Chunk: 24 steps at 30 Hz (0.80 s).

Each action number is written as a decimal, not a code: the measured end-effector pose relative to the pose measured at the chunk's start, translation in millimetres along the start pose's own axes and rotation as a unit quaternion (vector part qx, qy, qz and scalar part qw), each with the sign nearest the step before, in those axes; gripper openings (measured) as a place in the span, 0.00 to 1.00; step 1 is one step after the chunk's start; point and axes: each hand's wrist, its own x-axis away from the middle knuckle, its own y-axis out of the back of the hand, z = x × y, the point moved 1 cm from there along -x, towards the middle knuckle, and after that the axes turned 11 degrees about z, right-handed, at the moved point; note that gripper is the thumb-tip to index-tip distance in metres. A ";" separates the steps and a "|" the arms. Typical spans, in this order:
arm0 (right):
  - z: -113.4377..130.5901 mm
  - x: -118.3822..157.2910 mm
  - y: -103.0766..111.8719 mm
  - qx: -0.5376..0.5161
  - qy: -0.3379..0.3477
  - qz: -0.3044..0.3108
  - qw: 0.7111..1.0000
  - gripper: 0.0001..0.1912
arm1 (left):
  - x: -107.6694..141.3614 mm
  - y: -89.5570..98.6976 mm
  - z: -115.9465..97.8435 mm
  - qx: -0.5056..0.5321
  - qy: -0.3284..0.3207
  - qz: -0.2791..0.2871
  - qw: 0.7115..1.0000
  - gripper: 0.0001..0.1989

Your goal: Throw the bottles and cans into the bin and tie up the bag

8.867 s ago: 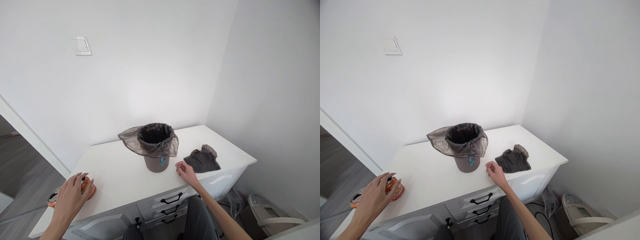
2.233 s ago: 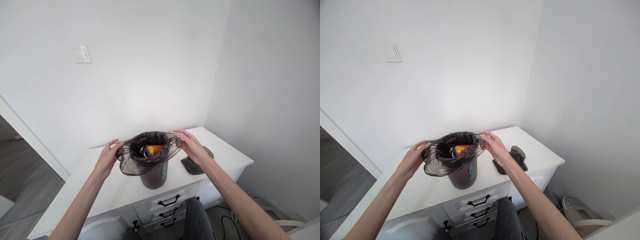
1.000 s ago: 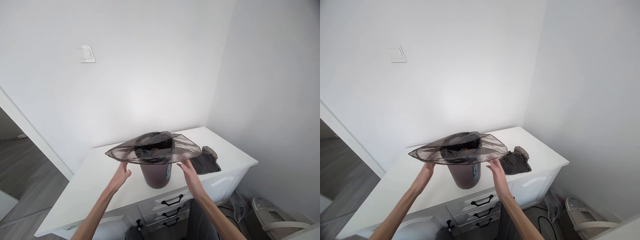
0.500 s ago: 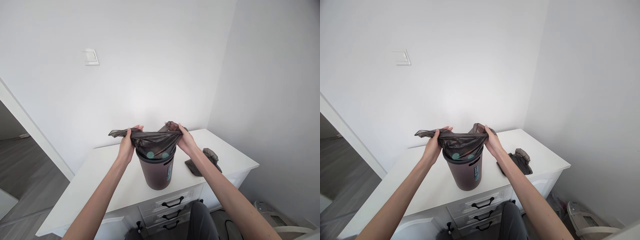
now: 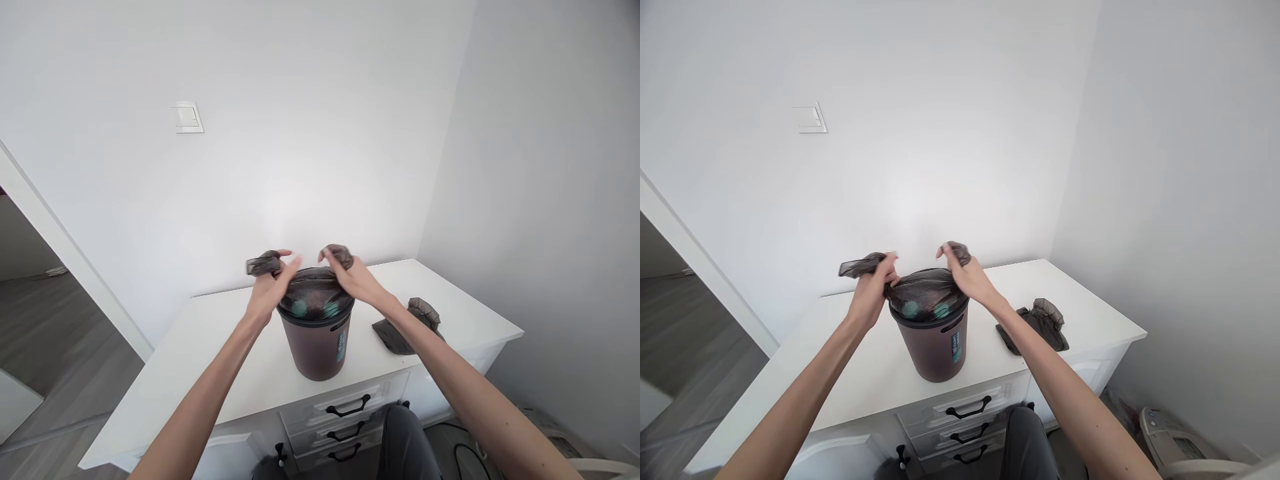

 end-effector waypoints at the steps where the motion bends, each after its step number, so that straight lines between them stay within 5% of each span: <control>1: 5.2 0.5 -4.7 0.069 0.008 0.024 0.997 0.16 | 1.2 -5.3 -2.5 -0.048 0.000 0.023 0.999 0.19; 3: 15.9 2.2 -12.8 0.168 0.022 0.072 0.983 0.09 | 2.4 -13.9 -3.8 -0.106 -0.004 0.084 0.991 0.26; 6: 30.0 6.3 -18.0 0.181 0.042 0.127 0.974 0.06 | 1.6 -18.7 2.1 -0.132 -0.023 0.137 0.981 0.24; 12: 39.4 14.4 -13.3 0.023 0.041 0.190 0.981 0.11 | 5.4 -21.0 8.8 -0.124 -0.080 0.088 0.985 0.21; 18: 46.7 18.1 -10.2 -0.003 0.012 0.184 0.983 0.08 | 10.1 -32.1 3.7 -0.091 -0.153 0.125 0.976 0.14; 24: 33.2 26.1 -3.4 -0.181 -0.030 0.089 0.979 0.29 | 0.1 -26.2 16.2 -0.060 -0.093 -0.012 0.994 0.15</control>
